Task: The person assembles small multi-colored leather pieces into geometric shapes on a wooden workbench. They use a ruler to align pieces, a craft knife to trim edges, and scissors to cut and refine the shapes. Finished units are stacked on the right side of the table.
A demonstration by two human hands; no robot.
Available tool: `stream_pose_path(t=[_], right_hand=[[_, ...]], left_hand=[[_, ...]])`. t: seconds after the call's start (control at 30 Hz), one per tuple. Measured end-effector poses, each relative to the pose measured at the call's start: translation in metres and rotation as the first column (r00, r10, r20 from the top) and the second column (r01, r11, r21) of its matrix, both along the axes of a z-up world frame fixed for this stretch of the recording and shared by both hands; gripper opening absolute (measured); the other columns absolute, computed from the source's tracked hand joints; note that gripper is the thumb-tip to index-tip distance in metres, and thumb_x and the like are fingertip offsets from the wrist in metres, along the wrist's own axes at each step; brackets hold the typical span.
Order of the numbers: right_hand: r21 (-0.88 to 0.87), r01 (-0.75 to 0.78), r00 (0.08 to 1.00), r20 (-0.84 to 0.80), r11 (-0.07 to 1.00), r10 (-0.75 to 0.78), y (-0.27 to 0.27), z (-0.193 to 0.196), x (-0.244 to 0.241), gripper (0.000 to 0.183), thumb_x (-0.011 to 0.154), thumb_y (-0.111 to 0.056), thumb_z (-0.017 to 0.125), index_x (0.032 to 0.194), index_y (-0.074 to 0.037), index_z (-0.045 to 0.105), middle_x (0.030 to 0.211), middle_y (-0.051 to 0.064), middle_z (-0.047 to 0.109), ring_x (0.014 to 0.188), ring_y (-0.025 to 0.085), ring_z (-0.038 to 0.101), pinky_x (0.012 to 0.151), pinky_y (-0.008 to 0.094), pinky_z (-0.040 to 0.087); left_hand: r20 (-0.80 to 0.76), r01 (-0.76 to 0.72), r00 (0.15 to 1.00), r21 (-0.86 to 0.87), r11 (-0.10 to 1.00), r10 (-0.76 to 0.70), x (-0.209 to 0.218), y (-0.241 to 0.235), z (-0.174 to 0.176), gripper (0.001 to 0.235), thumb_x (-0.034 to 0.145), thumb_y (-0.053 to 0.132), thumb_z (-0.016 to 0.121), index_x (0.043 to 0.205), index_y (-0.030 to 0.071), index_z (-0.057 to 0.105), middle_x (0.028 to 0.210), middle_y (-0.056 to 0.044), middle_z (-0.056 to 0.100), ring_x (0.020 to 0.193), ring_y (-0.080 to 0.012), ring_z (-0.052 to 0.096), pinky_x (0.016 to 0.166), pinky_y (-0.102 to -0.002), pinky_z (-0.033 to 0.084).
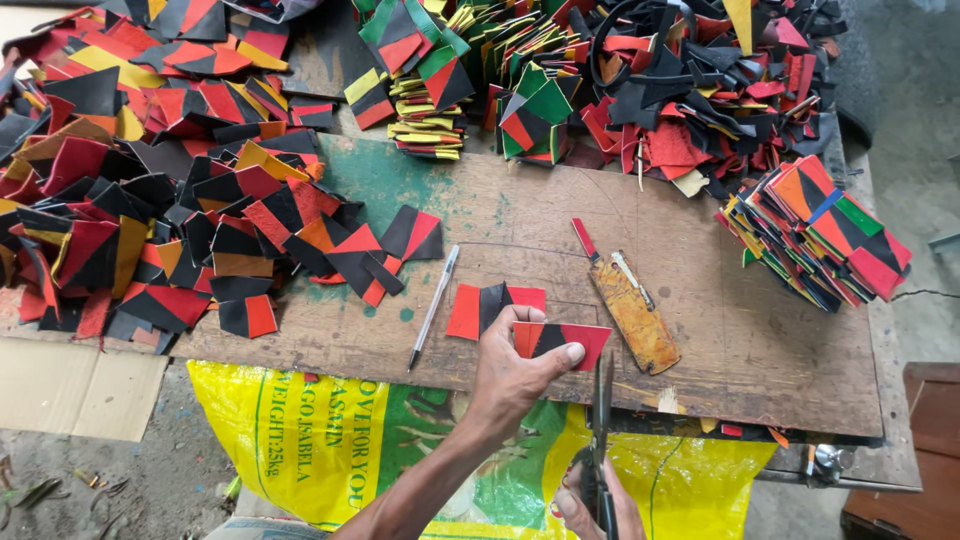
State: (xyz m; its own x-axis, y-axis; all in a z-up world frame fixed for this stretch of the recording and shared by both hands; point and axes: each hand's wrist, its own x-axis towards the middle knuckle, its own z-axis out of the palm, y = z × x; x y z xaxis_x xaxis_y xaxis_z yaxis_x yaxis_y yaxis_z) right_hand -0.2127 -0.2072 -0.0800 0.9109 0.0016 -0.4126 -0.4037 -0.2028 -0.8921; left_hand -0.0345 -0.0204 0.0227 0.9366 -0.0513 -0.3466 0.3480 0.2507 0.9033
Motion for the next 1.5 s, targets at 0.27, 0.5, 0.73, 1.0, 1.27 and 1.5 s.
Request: stream_pose_path(t=[0.27, 0.5, 0.73, 1.0, 1.27, 1.5], right_hand=[[-0.138, -0.043, 0.999, -0.038, 0.989, 0.039, 0.017, 0.049, 0.032, 0.047, 0.082, -0.046, 0.072, 0.104, -0.006, 0.062, 0.069, 0.006, 0.064, 0.066, 0.014, 0.065, 0.065, 0.032, 0.055], [-0.184, -0.046, 0.998, 0.032, 0.982, 0.053, 0.022, 0.055, 0.036, 0.042, 0.085, -0.042, 0.070, 0.104, -0.005, 0.061, 0.069, 0.005, 0.062, 0.064, 0.015, 0.062, 0.063, 0.032, 0.052], [-0.107, 0.076, 0.991, -0.102, 0.991, -0.087, 0.026, 0.060, 0.033, 0.027, 0.089, -0.031, 0.062, 0.089, -0.004, 0.065, 0.057, 0.008, 0.059, 0.047, 0.017, 0.060, 0.048, 0.033, 0.049], [-0.223, 0.066, 0.998, -0.001, 0.972, -0.068, 0.024, 0.051, 0.026, 0.021, 0.090, -0.020, 0.058, 0.083, -0.004, 0.069, 0.043, 0.002, 0.054, 0.032, 0.012, 0.053, 0.036, 0.030, 0.043], [-0.356, 0.158, 0.977, 0.190, 0.921, -0.094, 0.025, 0.026, 0.004, 0.021, 0.094, -0.015, 0.063, 0.081, 0.001, 0.068, 0.048, 0.003, 0.053, 0.035, 0.011, 0.048, 0.037, 0.030, 0.037], [-0.086, 0.391, 0.914, -0.077, 0.916, -0.398, 0.012, 0.025, 0.014, 0.023, 0.085, -0.016, 0.077, 0.072, 0.000, 0.066, 0.043, 0.004, 0.053, 0.031, 0.012, 0.046, 0.033, 0.029, 0.032]], left_hand=[[0.022, -0.056, 0.998, -0.056, 0.997, 0.057, -0.007, -0.009, 0.015, 0.050, 0.074, 0.016, 0.088, 0.108, 0.006, 0.054, 0.086, -0.003, 0.070, 0.075, -0.0064, 0.066, 0.065, -0.023, 0.056], [0.122, -0.060, 0.991, 0.105, 0.993, 0.047, -0.009, -0.008, 0.014, 0.045, 0.075, 0.016, 0.090, 0.104, 0.005, 0.057, 0.086, -0.001, 0.068, 0.080, -0.0044, 0.059, 0.071, -0.022, 0.053], [0.076, -0.016, 0.997, 0.076, 0.997, 0.011, -0.012, -0.010, 0.000, 0.043, 0.073, 0.017, 0.090, 0.101, 0.005, 0.058, 0.085, 0.001, 0.066, 0.078, -0.0049, 0.059, 0.070, -0.022, 0.052], [-0.013, 0.019, 1.000, -0.054, 0.998, -0.020, -0.013, -0.016, -0.018, 0.042, 0.072, 0.016, 0.087, 0.100, 0.006, 0.057, 0.082, 0.000, 0.066, 0.073, -0.0065, 0.063, 0.063, -0.024, 0.055], [0.090, 0.075, 0.992, 0.102, 0.992, -0.084, -0.015, -0.022, -0.022, 0.042, 0.075, 0.016, 0.092, 0.100, 0.005, 0.060, 0.084, -0.001, 0.066, 0.076, -0.0037, 0.060, 0.065, -0.021, 0.053], [-0.109, 0.171, 0.976, -0.135, 0.976, -0.187, -0.003, -0.007, -0.011, 0.044, 0.078, 0.013, 0.079, 0.113, 0.005, 0.054, 0.086, -0.002, 0.068, 0.069, -0.0095, 0.068, 0.062, -0.028, 0.058]])
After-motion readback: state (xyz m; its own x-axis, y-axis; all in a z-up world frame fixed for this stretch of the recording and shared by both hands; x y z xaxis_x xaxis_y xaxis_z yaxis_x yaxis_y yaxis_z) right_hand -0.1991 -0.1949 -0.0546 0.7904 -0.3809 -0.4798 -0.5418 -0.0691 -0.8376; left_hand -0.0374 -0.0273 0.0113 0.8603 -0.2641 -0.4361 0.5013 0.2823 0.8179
